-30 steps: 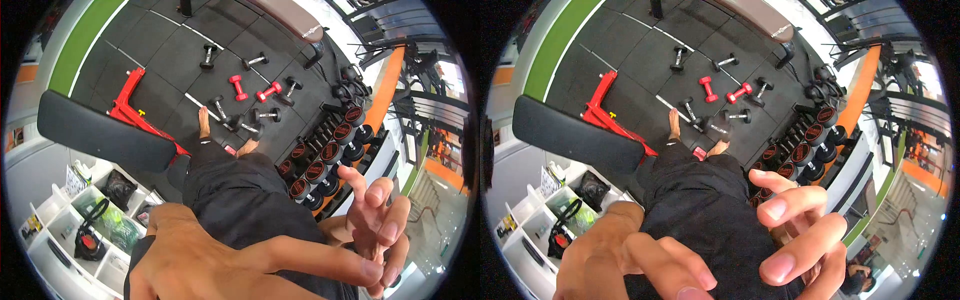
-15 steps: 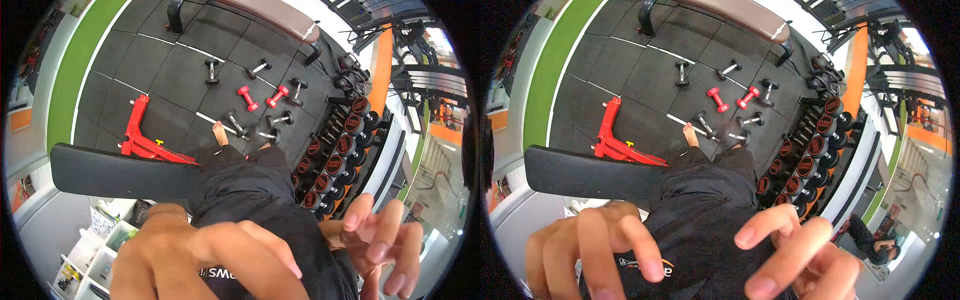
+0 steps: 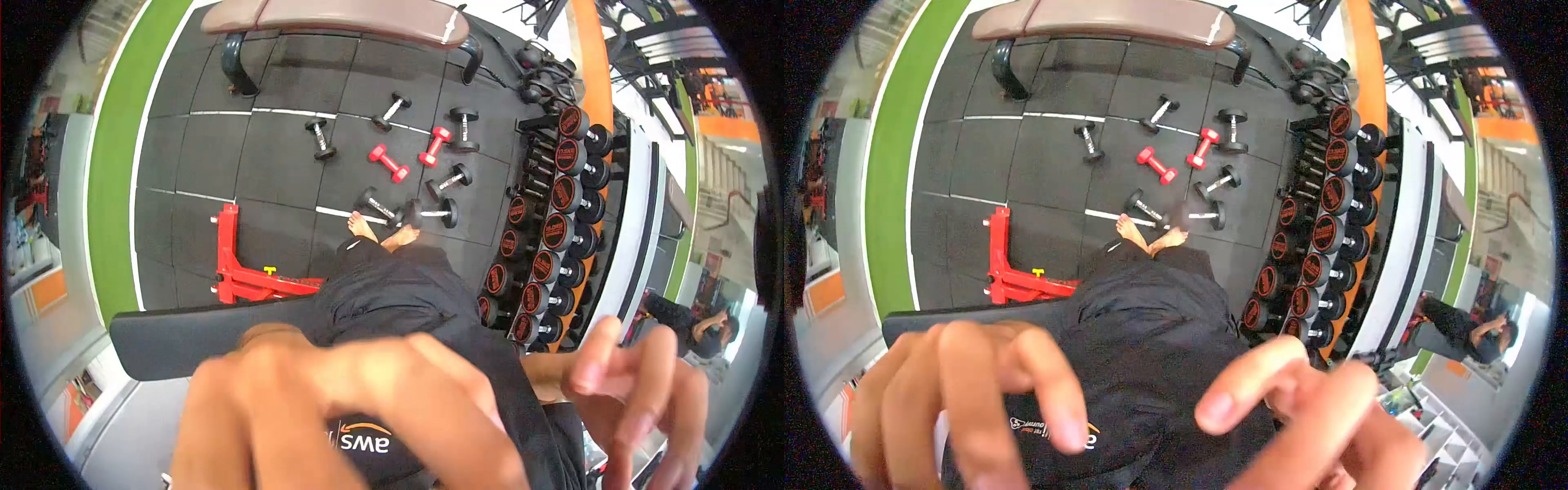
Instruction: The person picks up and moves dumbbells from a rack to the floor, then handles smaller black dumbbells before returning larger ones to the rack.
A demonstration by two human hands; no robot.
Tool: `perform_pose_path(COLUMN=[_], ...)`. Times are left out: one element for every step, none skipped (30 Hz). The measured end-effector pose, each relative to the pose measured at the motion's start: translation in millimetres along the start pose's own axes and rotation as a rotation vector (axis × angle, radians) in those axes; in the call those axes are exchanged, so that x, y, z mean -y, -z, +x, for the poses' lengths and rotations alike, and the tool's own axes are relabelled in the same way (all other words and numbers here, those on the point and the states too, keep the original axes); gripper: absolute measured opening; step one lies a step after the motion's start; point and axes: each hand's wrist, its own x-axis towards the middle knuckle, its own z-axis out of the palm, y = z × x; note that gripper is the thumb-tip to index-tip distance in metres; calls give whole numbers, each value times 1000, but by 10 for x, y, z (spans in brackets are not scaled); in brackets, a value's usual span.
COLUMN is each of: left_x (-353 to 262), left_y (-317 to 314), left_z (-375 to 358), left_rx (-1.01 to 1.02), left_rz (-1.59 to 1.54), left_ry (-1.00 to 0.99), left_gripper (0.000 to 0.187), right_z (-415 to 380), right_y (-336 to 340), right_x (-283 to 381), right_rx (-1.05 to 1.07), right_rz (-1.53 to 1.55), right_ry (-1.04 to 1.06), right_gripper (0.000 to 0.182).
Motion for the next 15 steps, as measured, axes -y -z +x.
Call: perform_pose_path(left_x=[102, 208, 325, 464, 611, 779, 951, 1104, 1247, 1388, 1517, 1621, 1704, 1781, 1851], left_y=[46, 98, 164, 250, 352, 473, 590, 704, 802, 889, 972, 1024, 1040, 1069, 1103], left_z=[33, 57, 74, 63, 15, -45, -153, -276, -385, -522, -673, -816, -915, -994, -1067], left_rx=[-7, -28, -48, -95, -172, -254, -343, -473, -543, -601, -661, -726, -759, -787, -772], left_rz=[-23, -45, -71, -100, -133, -168, -195, -241, -240, -226, -212, -198, -161, -123, -98], left_ry=[18, 46, 77, 128, 196, 262, 321, 405, 479, 538, 597, 659, 704, 748, 777], left_gripper=[58, 58, 59, 59, 60, 60, 61, 61, 58, 58, 58, 58, 56, 54, 52], right_z=[-41, -117, -180, -253, -373, -504, -636, -751, -898, -1012, -1067, -1140, -1222, -1293, -1354], right_y=[-103, 15, 170, 326, 521, 671, 820, 921, 1039, 1124, 1151, 1223, 1307, 1384, 1422], right_x=[-132, -175, -248, -324, -381, -407, -432, -449, -502, -543, -542, -584, -622, -668, -708], right_rx=[-205, -221, -239, -259, -246, -271, -296, -358, -441, -524, -643, -701, -713, -727, -758], right_rz=[19, -47, -112, -178, -175, -170, -163, -153, -148, -141, -131, -117, -102, -90, -92], right_ry=[117, 171, 230, 292, 254, 205, 156, 94, 36, -25, -115, -154, -173, -188, -213], right_gripper=[20, 27, 42, 59, 75, 85, 95, 99, 99, 99, 97, 96, 93, 90, 88])
